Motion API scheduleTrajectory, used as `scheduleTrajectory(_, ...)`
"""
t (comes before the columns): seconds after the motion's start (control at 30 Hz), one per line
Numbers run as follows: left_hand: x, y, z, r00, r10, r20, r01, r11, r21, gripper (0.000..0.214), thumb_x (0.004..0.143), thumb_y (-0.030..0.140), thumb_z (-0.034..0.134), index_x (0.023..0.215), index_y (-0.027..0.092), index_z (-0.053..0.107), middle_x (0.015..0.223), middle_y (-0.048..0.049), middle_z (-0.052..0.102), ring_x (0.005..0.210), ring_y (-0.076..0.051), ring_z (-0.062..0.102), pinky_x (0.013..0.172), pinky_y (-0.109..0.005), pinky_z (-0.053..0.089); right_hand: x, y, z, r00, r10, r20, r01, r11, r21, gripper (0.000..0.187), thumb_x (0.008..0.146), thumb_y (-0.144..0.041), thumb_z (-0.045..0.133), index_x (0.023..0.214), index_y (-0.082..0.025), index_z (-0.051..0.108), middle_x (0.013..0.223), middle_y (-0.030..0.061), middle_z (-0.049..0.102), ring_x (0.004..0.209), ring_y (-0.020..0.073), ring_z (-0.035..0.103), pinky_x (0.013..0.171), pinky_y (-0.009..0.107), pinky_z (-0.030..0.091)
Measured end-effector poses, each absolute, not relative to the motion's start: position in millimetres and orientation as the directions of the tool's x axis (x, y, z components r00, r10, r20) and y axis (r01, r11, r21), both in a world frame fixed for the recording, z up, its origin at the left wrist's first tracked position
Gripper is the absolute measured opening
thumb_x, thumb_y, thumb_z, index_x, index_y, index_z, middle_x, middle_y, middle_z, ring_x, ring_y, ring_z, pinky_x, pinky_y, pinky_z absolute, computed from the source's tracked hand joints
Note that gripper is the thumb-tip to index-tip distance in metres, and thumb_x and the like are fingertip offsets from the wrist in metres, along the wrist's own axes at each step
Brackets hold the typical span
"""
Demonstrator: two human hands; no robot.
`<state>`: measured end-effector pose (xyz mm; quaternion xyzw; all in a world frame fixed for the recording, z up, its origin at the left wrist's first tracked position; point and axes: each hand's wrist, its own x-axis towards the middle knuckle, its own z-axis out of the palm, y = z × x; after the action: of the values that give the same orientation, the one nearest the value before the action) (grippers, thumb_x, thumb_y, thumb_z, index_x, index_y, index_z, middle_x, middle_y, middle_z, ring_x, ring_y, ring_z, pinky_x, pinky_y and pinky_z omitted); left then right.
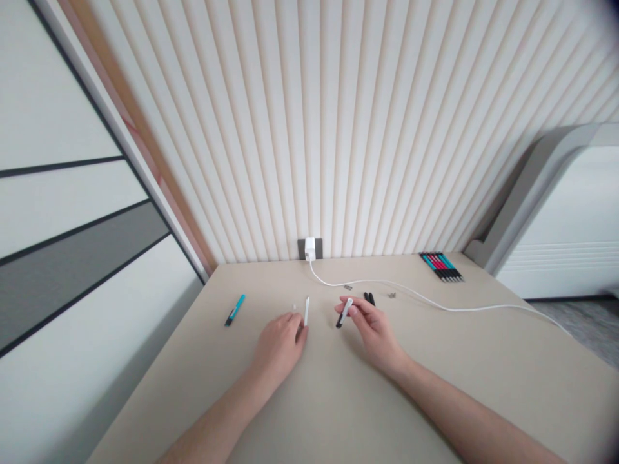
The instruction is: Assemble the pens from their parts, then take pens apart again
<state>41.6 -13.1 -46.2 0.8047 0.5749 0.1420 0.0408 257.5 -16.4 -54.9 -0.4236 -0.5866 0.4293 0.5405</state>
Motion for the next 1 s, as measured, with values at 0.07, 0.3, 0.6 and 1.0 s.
scheduleTrajectory(0.07, 41.0, -12.7, -46.8, 0.283, 0.941, 0.183, 0.917, -0.322, 0.236, 0.01, 0.089, 0.02, 0.051, 0.082, 0.021, 0.059, 0.082, -0.0043, 0.066, 0.074, -0.019, 0.061, 0.068, -0.029, 0.041, 256.9, -15.7, -55.1, -0.061, 0.965, 0.256, -0.007, 0.256, -0.967, 0.04, 0.091, -0.051, 0.052, 0.11, -0.019, 0.065, 0.102, 0.0097, 0.071, 0.096, 0.0216, 0.064, 0.092, 0.04, 0.048)
scheduleTrajectory(0.3, 41.7, -12.2, -47.9, 0.23, 0.958, 0.172, 0.924, -0.27, 0.27, 0.01, 0.089, 0.023, 0.052, 0.08, 0.021, 0.058, 0.078, -0.0032, 0.066, 0.072, -0.019, 0.062, 0.063, -0.027, 0.039, 257.7, -9.3, -59.4, -0.038, 0.98, 0.196, -0.129, 0.19, -0.973, 0.044, 0.087, -0.052, 0.058, 0.111, -0.017, 0.065, 0.087, 0.0056, 0.068, 0.086, 0.0189, 0.061, 0.085, 0.036, 0.046)
scheduleTrajectory(0.6, 47.2, -10.2, -46.7, 0.112, 0.99, 0.085, 0.943, -0.133, 0.305, 0.009, 0.085, 0.024, 0.056, 0.081, 0.019, 0.063, 0.073, -0.0034, 0.067, 0.069, -0.018, 0.063, 0.06, -0.026, 0.038, 254.9, -9.7, -55.7, -0.055, 0.993, 0.107, -0.323, 0.084, -0.943, 0.05, 0.085, -0.052, 0.061, 0.123, -0.021, 0.054, 0.084, 0.0039, 0.064, 0.071, 0.0157, 0.058, 0.066, 0.029, 0.047)
scheduleTrajectory(1.0, 45.2, -8.7, -39.0, 0.084, 0.996, 0.02, 0.939, -0.086, 0.333, 0.016, 0.084, 0.026, 0.056, 0.073, 0.019, 0.065, 0.073, -0.0051, 0.07, 0.068, -0.018, 0.064, 0.059, -0.026, 0.037, 254.4, -10.1, -56.4, -0.103, 0.995, -0.007, -0.407, -0.049, -0.912, 0.041, 0.078, -0.047, 0.069, 0.108, -0.02, 0.067, 0.088, 0.0039, 0.063, 0.067, 0.0122, 0.054, 0.059, 0.025, 0.043)
